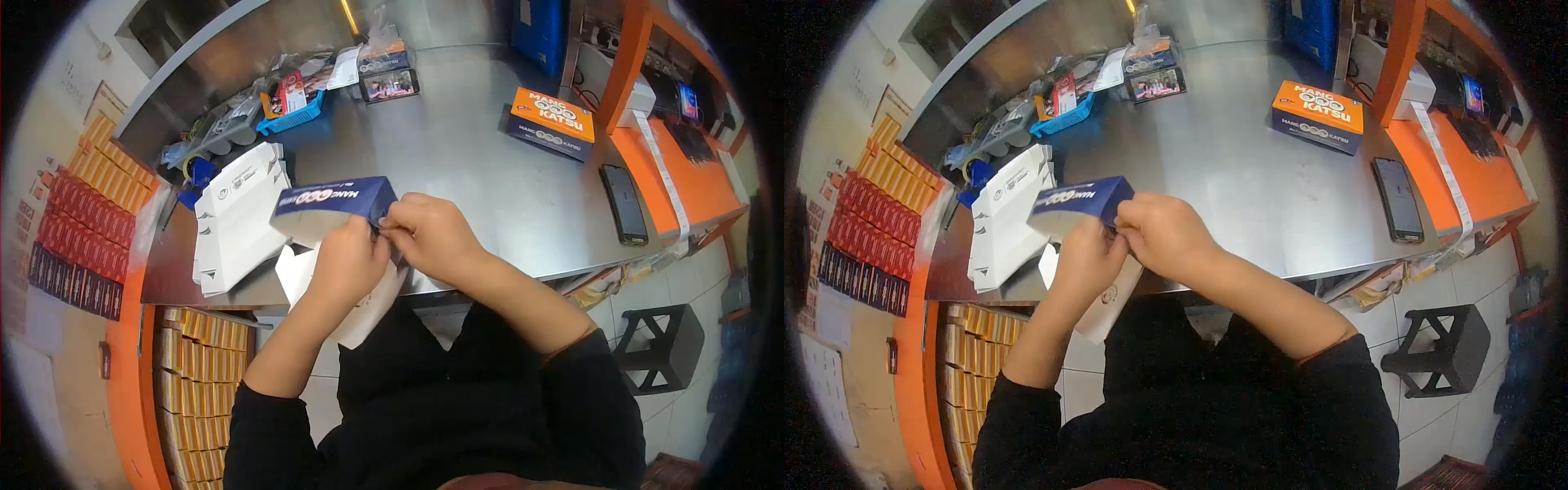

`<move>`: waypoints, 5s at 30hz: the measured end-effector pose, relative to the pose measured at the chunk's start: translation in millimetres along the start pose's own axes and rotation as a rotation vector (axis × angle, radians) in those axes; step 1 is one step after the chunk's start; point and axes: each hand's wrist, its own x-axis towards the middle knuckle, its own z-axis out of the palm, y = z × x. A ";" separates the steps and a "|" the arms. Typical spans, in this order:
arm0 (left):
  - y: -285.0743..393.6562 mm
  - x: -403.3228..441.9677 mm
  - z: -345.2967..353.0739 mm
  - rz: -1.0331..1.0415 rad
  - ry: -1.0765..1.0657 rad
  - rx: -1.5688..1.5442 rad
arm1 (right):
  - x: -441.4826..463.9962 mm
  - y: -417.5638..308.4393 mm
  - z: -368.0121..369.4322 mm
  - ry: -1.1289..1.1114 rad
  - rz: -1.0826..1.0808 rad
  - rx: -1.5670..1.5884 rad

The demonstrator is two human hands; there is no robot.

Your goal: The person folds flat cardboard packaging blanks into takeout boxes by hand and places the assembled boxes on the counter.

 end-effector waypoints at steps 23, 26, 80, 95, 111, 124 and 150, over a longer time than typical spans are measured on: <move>-20.1 -30.9 -20.4 0.797 0.147 0.377 | 26.0 4.8 -98.4 -0.630 0.212 -0.484; -6.3 -20.8 -38.9 0.664 0.105 0.234 | -6.5 30.4 -83.4 -0.649 -0.039 -0.245; -1.1 -28.3 -38.3 0.482 -0.017 -0.568 | -16.7 -57.8 -43.8 -0.214 -0.023 0.307; 20.1 -46.0 -72.4 0.415 0.090 -0.185 | -21.0 -82.2 -82.2 -0.341 -0.241 -0.022; 11.2 -64.4 -15.6 0.075 0.233 -1.352 | -39.4 -51.3 -28.1 -0.410 -0.393 0.006; 14.2 -76.0 20.0 -0.238 -0.015 -1.734 | -43.9 -28.2 -15.1 -0.260 -0.236 -0.106; -3.1 -91.9 51.6 -0.417 -0.068 -1.343 | -55.6 -17.7 -37.6 -0.319 0.106 0.188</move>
